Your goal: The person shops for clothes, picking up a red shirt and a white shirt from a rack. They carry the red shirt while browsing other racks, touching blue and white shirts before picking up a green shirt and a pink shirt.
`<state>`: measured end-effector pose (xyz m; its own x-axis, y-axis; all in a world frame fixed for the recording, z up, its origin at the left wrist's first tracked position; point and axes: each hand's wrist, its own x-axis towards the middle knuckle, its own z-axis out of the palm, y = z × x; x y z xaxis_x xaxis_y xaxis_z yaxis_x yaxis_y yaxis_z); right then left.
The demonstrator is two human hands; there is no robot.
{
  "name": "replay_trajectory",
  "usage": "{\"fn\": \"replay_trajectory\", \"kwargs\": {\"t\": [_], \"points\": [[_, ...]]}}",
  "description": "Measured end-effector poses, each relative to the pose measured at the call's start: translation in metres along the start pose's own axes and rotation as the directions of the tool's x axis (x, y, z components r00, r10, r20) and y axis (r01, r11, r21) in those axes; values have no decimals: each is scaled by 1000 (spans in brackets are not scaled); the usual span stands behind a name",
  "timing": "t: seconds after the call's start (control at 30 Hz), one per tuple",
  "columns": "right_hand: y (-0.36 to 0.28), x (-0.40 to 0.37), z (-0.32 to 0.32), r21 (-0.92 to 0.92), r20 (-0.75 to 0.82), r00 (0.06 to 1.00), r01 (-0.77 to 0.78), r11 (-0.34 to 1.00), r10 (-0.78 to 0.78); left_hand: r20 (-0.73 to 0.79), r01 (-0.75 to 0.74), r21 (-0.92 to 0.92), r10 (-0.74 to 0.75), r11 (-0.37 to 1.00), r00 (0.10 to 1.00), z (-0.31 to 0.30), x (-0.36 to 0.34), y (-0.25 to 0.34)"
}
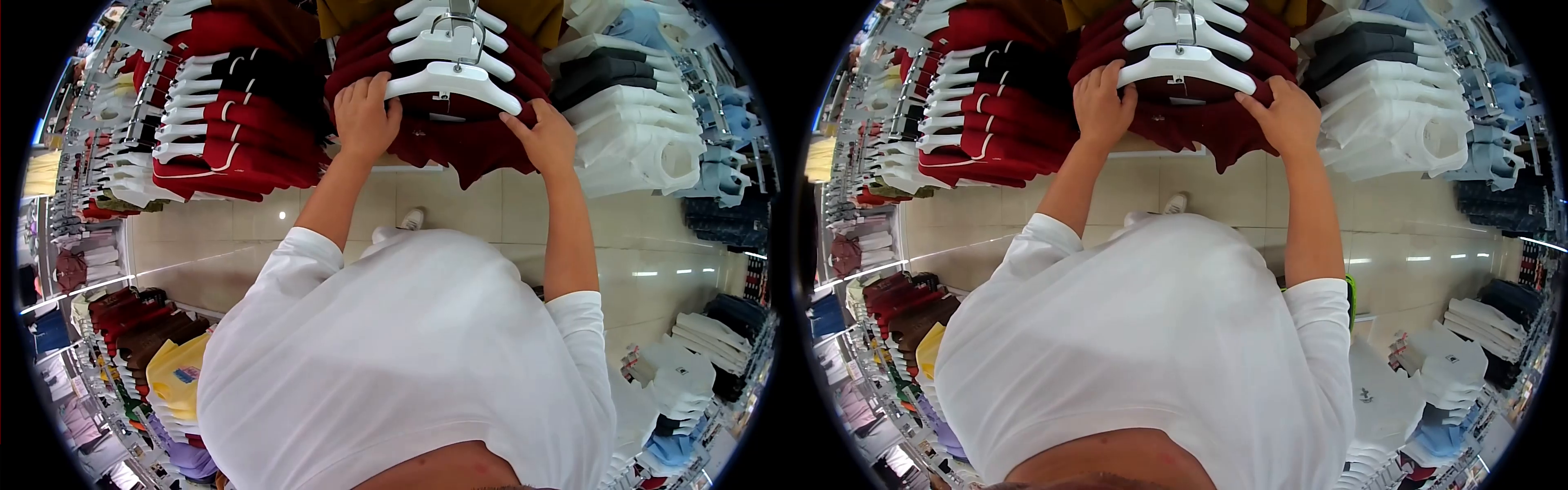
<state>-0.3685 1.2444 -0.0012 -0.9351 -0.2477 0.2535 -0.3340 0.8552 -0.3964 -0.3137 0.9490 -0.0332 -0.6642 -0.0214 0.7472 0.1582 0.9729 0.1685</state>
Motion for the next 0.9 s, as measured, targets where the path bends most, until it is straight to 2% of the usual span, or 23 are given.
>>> {"fn": "replay_trajectory", "kwargs": {"t": [0.3,0.6,0.9], "points": [[6,-1,1,12,-20,1000,24,1000,-24,73,109,-13,-107,994,992,-2,-5,-11],[8,-2,-2,30,-14,1000,11,999,-11,109,118,-7,-116,993,987,-4,-4,-12],[6,-7,-1,42,-53,999,-2,999,5,72,97,31,-99,995,993,-2,-8,-8]]}}
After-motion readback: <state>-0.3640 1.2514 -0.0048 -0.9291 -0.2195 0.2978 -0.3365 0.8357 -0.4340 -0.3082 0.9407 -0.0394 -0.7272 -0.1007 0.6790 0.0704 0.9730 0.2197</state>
